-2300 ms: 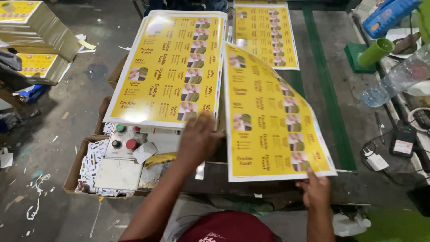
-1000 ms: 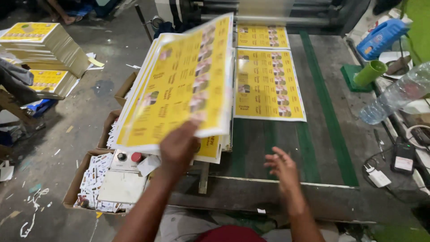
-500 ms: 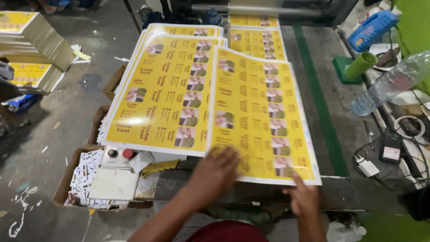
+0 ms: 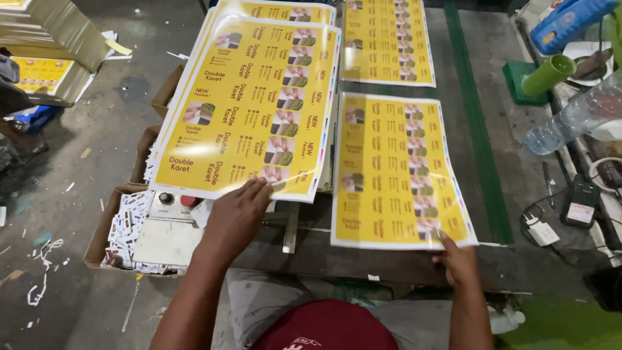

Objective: The person is organizing and stacking printed yellow label sheets onto a pile on a workbench.

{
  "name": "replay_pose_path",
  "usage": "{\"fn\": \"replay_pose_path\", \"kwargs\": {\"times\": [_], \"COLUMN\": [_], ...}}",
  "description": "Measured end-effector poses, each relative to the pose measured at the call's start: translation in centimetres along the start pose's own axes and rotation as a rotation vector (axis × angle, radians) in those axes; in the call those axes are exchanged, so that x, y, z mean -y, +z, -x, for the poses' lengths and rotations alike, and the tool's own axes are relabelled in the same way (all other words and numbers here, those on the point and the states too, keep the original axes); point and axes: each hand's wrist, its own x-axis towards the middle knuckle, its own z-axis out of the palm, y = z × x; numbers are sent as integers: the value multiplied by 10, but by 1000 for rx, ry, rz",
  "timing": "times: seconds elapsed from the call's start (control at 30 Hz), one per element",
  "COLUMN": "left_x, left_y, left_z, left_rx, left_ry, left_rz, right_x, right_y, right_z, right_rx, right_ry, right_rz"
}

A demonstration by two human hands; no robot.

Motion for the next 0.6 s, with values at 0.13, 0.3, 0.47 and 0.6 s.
{"fn": "replay_pose_path", "kwargs": {"times": [0.13, 0.3, 0.47, 0.6], "left_x": [12, 24, 29, 42], "left_y": [3, -12, -41, -43], "left_z": [-2, -9, -24, -20], "left_rx": [-89, 33, 381, -17], "left_ry": [58, 42, -76, -206], "left_rz": [-61, 146, 385, 538], "right_x": [-21, -5, -1, 4], "right_y": [28, 55, 48, 48], "right_z": [-72, -149, -168, -108], "right_rx": [-145, -71, 15, 100], "right_ry": [-10, 35, 75, 34], "right_rz": [-2, -65, -99, -87]}}
